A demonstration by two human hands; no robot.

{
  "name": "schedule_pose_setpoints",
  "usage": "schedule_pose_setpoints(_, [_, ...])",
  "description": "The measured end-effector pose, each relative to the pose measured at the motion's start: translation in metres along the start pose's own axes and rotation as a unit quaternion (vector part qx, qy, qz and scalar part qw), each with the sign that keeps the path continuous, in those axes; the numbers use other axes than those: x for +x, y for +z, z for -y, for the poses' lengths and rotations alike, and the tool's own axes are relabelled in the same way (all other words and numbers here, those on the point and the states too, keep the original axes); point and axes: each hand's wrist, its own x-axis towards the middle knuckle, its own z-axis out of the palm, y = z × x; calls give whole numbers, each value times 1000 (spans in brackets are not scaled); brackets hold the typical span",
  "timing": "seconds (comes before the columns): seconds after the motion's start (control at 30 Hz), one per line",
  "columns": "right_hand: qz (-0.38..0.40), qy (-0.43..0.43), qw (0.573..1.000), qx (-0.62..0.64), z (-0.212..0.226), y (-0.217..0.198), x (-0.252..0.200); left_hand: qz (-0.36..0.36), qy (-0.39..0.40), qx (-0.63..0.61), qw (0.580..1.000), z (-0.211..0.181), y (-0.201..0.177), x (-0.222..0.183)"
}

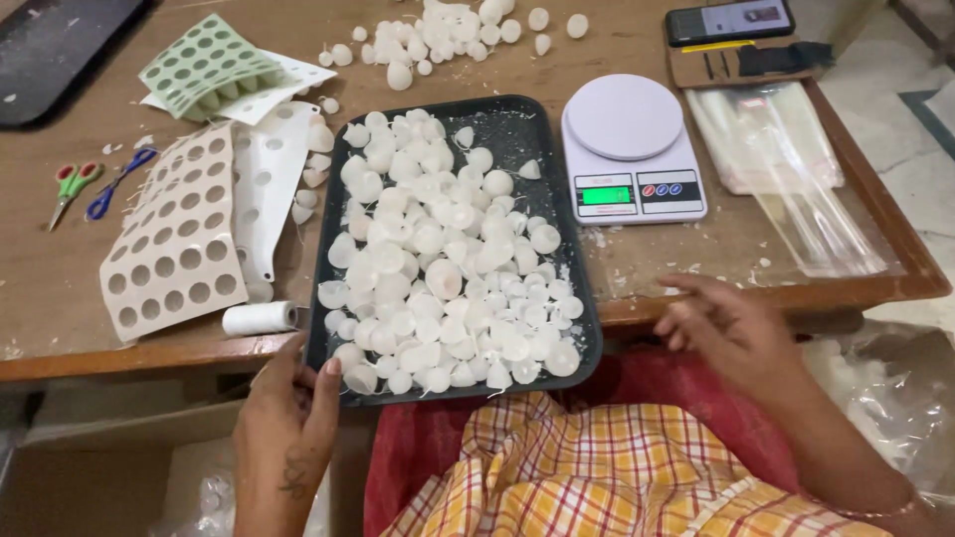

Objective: The person counts small white tealight candles from a tray onto a digital weighing scale, then transfers counted candles into clear plastic bags and places filled bags into a cardboard box below the table. They repeat the counting and bagging cycle across the episode.

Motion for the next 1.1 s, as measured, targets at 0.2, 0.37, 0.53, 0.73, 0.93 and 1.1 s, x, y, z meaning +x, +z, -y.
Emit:
schedule_pose_setpoints(0.2, [94, 47, 993, 60, 26, 68, 7, -83, 51, -11, 995, 33, 10, 16])
schedule_pose_setpoints(0.37, [89, 20, 982, 165, 5, 81, 0, 46, -86, -144, 985, 40, 24, 16])
schedule_pose_setpoints(0.53, [76, 21, 980, 182, 3, 71, -20, 17, -55, -179, 982, 60, 34, -15])
schedule_pose_setpoints(0.73, [99, 53, 967, 229, -15, 61, -38, 5, -69, -361, 930, 87, 55, -47])
schedule_pose_setpoints(0.93, [94, 66, 971, 210, -13, 40, -25, 19, -101, -443, 891, 84, 47, -34])
schedule_pose_setpoints(1.1, [-21, 35, 999, 27, 2, -12, 8, -62, 6, -312, 948, 147, 55, -9])
